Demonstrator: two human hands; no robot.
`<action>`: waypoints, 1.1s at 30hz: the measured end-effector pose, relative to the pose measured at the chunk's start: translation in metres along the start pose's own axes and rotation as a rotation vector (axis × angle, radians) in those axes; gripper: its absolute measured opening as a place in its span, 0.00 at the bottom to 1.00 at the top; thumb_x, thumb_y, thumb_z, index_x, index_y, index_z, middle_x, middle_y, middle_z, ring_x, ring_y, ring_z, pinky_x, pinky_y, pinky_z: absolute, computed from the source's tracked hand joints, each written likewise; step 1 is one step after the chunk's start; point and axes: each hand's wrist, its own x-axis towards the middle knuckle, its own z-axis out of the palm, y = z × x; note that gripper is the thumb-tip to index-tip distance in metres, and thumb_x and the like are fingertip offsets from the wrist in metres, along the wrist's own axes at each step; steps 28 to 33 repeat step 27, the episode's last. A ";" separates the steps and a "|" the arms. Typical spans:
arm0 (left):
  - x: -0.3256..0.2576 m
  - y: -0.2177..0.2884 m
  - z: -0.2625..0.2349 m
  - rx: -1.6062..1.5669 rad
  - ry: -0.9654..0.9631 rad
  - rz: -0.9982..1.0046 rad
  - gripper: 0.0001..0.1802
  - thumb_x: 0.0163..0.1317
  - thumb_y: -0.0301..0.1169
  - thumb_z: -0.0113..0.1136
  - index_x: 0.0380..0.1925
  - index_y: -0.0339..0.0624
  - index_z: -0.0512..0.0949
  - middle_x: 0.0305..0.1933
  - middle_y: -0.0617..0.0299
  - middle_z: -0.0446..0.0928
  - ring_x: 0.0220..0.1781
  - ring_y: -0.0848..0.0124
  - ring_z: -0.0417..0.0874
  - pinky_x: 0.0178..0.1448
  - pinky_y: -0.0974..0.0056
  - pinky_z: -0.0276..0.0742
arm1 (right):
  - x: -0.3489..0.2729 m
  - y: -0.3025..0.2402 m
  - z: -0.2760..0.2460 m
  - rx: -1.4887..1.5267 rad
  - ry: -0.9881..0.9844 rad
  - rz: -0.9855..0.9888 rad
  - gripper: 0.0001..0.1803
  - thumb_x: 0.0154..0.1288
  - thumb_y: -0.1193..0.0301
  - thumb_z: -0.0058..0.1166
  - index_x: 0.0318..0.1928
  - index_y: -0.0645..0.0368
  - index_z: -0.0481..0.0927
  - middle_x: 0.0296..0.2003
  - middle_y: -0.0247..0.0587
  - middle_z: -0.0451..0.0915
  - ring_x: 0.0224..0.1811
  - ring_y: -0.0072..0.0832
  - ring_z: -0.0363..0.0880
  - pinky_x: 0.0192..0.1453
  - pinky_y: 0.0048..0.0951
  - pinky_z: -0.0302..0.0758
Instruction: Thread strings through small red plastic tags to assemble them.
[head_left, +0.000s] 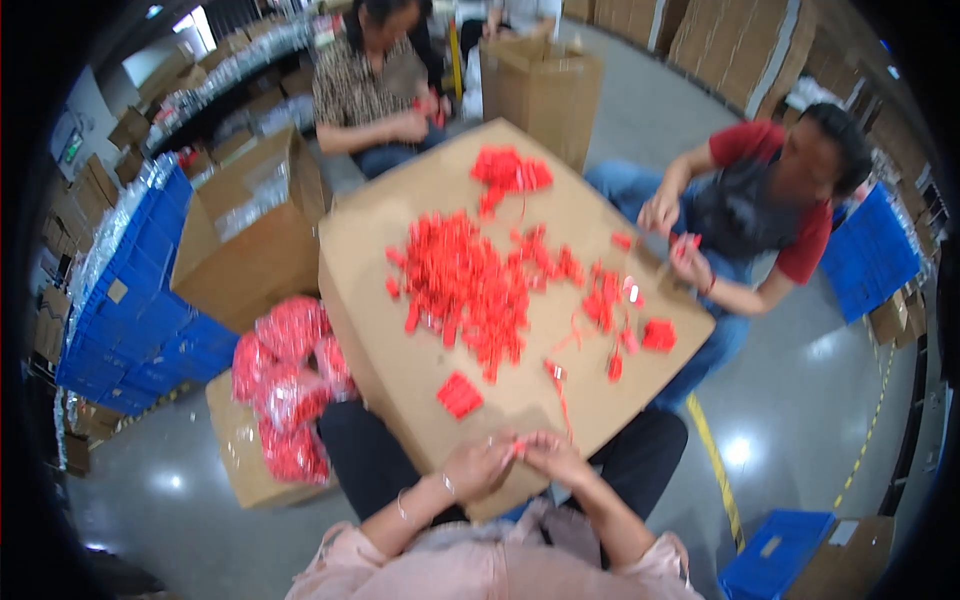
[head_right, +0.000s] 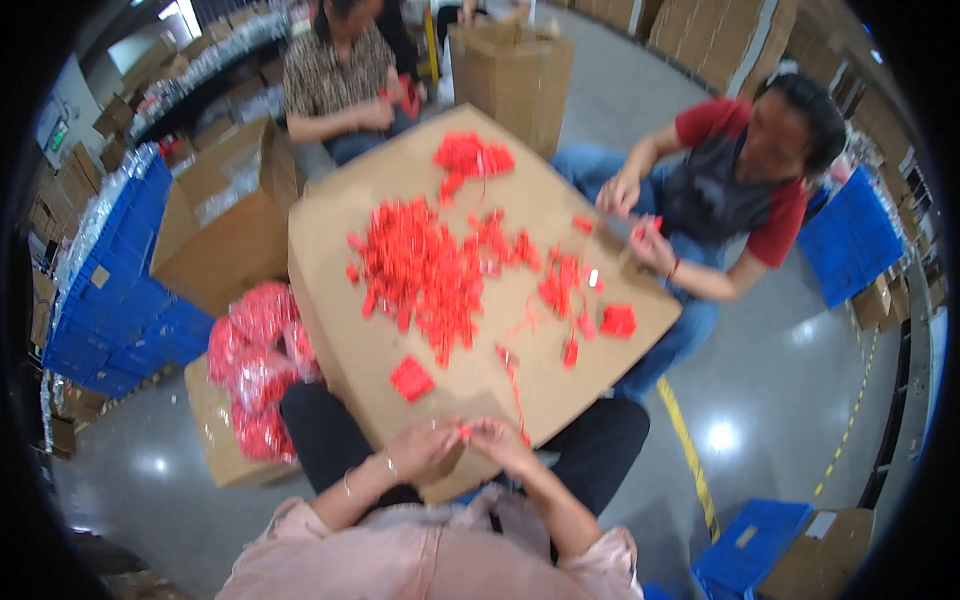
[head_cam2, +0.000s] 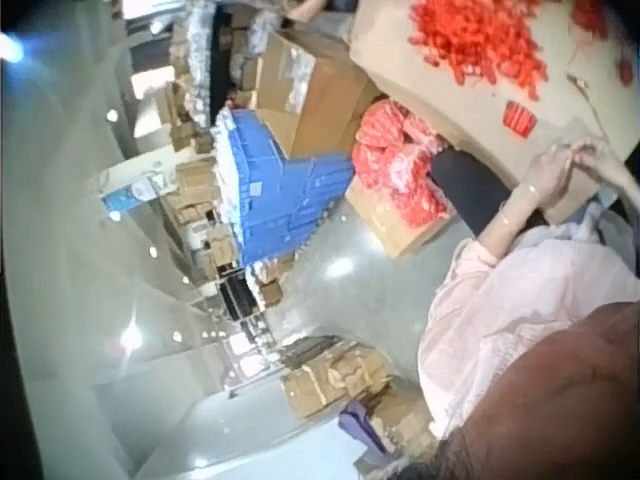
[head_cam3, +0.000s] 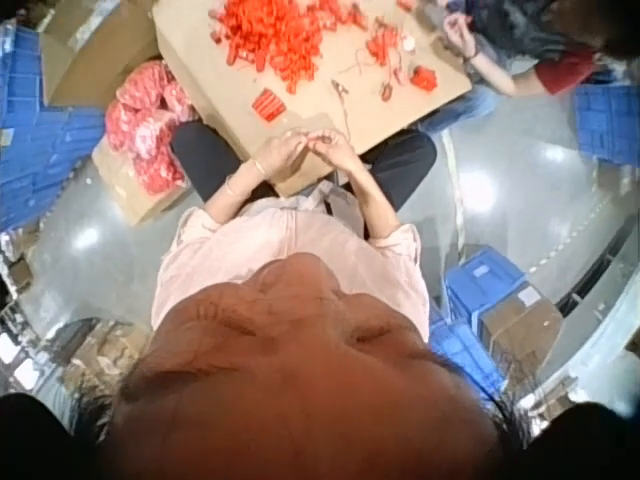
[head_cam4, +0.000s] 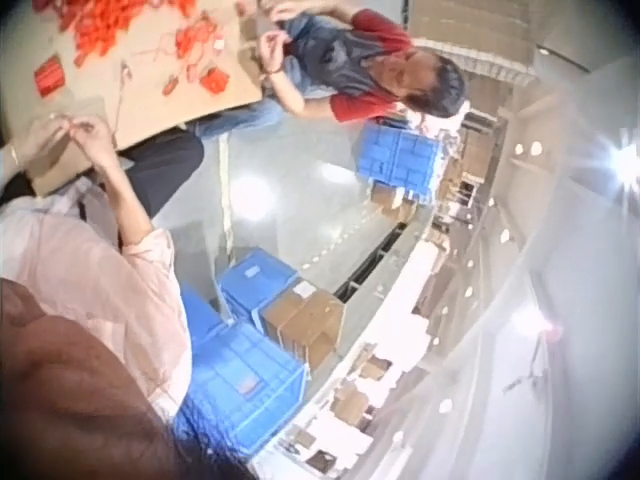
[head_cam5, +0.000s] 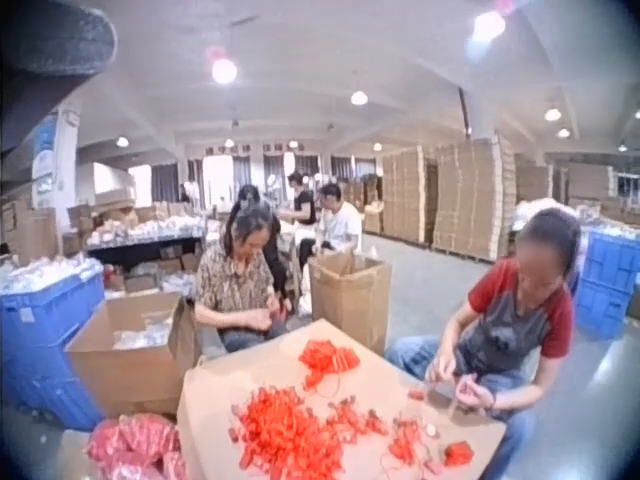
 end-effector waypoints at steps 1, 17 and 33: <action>0.000 0.002 0.000 0.044 -0.074 -0.048 0.11 0.58 0.32 0.51 0.38 0.36 0.72 0.44 0.47 0.75 0.30 0.55 0.80 0.30 0.58 0.78 | -0.001 0.000 0.001 -0.050 0.044 0.027 0.09 0.61 0.70 0.53 0.40 0.59 0.75 0.31 0.28 0.78 0.31 0.12 0.73 0.32 0.13 0.70; 0.005 -0.011 -0.030 -0.903 -0.074 -0.439 0.05 0.62 0.24 0.46 0.36 0.35 0.68 0.42 0.55 0.75 0.40 0.66 0.81 0.43 0.66 0.78 | 0.012 -0.035 0.023 -0.111 0.027 0.055 0.11 0.60 0.76 0.51 0.44 0.60 0.71 0.29 0.30 0.72 0.21 0.13 0.66 0.22 0.14 0.63; 0.026 -0.027 -0.038 -1.117 0.207 -0.502 0.08 0.61 0.25 0.48 0.39 0.31 0.69 0.38 0.57 0.74 0.39 0.71 0.79 0.42 0.68 0.79 | 0.028 -0.065 0.052 -0.983 0.247 -0.693 0.11 0.55 0.73 0.57 0.39 0.59 0.75 0.40 0.41 0.70 0.31 0.26 0.76 0.33 0.22 0.73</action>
